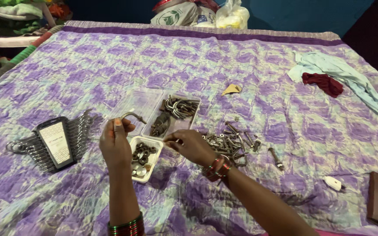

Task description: The person sorts a pile of assorted metal hardware on a bed, picking up items one by one and placing them into a clear plastic container or a white tray. The person handles hooks, screws, and other small metal pieces, organizing them into separate piles and containers.

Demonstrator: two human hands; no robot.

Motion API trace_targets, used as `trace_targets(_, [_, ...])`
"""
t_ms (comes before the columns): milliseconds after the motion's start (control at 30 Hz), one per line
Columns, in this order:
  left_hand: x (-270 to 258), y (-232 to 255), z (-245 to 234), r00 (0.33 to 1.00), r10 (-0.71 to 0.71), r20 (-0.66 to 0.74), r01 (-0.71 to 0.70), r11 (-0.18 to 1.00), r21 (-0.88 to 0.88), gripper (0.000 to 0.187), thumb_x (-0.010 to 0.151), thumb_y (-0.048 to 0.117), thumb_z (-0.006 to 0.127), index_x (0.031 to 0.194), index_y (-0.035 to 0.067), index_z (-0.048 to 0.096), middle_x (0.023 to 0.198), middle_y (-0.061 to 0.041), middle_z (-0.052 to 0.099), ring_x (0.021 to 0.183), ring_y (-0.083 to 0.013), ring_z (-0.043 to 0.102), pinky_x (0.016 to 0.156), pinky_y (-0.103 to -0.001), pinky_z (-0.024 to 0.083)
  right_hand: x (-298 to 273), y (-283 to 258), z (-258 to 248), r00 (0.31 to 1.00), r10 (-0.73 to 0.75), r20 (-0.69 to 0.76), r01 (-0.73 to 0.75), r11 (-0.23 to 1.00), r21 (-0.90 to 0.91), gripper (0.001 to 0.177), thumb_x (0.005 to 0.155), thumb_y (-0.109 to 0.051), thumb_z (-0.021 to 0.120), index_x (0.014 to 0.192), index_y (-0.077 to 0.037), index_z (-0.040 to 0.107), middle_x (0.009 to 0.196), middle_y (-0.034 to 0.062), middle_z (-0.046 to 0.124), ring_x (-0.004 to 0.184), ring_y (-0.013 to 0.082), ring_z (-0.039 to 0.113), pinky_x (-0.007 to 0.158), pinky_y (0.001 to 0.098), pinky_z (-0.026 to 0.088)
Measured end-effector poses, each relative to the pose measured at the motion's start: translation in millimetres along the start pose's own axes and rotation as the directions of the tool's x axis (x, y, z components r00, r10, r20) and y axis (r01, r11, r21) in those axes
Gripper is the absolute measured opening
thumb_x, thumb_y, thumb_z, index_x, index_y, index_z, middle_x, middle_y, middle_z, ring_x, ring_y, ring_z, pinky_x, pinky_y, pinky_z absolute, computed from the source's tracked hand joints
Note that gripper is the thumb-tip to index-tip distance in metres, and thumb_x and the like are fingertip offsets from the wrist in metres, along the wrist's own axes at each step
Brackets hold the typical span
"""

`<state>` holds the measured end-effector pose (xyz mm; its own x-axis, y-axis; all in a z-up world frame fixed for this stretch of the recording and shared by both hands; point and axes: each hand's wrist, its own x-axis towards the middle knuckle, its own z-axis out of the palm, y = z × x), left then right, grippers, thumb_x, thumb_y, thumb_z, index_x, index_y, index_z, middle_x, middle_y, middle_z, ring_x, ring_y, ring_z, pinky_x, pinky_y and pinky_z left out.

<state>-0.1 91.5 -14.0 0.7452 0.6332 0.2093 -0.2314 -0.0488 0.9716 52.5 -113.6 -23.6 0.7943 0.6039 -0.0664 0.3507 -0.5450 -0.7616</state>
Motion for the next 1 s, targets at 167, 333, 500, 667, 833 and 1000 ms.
trace_targets(167, [-4.7,13.1,-2.0,1.0,-0.03,-0.006,0.03,0.998,0.052,0.029,0.11,0.021,0.05,0.097,0.001,0.067,0.089,-0.005,0.07,0.084,-0.0137,0.068,0.084,-0.031,0.055,14.4,5.6,20.2,0.99,-0.12,-0.069,0.105,0.976,-0.193,0.018,0.094,-0.023,0.069,0.107,-0.016,0.078,0.099,0.0069,0.078,0.081,0.0232,0.072,0.075,0.0372,0.056])
trace_targets(333, [-6.6,20.3,-3.5,1.0,-0.028,-0.013,0.027,1.0,-0.007,0.029,0.11,0.022,0.049,0.098,0.002,0.067,0.089,-0.005,0.069,0.085,-0.0137,0.067,0.086,-0.031,0.056,37.1,29.1,57.8,0.957,-0.273,-0.095,0.238,0.931,-0.275,0.02,0.096,-0.014,0.064,0.114,-0.013,0.073,0.114,0.0066,0.075,0.105,0.0236,0.069,0.092,0.0383,0.054])
trace_targets(500, [-3.0,12.6,-3.6,1.0,-0.008,-0.009,0.008,1.0,0.003,0.028,0.109,0.021,0.05,0.098,0.001,0.066,0.089,-0.006,0.07,0.085,-0.0136,0.067,0.085,-0.031,0.056,60.5,32.0,87.9,0.822,-0.565,-0.074,0.483,0.76,-0.435,0.044,0.09,0.005,0.056,0.128,-0.012,0.068,0.136,0.0073,0.068,0.13,0.0256,0.061,0.109,0.0404,0.049])
trace_targets(667, [-2.3,11.3,-3.6,1.0,0.007,0.001,-0.007,0.999,-0.04,0.028,0.11,0.021,0.05,0.099,0.001,0.066,0.089,-0.006,0.069,0.085,-0.0141,0.067,0.085,-0.031,0.056,53.9,38.0,79.6,0.793,-0.609,0.002,0.576,0.749,-0.327,0.046,0.083,0.008,0.059,0.109,-0.025,0.076,0.122,-0.0058,0.077,0.133,0.0269,0.062,0.103,0.0372,0.051])
trace_targets(833, [-6.8,20.5,-1.8,1.0,-0.027,-0.004,0.027,0.999,0.038,0.028,0.109,0.02,0.049,0.099,0.001,0.067,0.089,-0.006,0.07,0.085,-0.0144,0.068,0.084,-0.031,0.056,30.4,65.6,34.6,0.962,-0.258,-0.088,0.227,0.938,-0.26,0.028,0.088,-0.005,0.067,0.109,-0.022,0.074,0.115,-0.0013,0.074,0.115,0.0191,0.067,0.102,0.0355,0.05])
trace_targets(1000, [-10.1,21.4,3.5,0.998,0.049,0.04,-0.05,0.999,0.011,0.029,0.11,0.019,0.049,0.099,0.0,0.067,0.089,-0.006,0.069,0.084,-0.0141,0.068,0.082,-0.031,0.057,-14.4,101.2,-34.6,0.984,-0.129,-0.12,0.084,0.942,-0.324,0.021,0.093,-0.009,0.066,0.108,-0.018,0.077,0.111,0.0023,0.077,0.107,0.0177,0.068,0.099,0.0381,0.049])
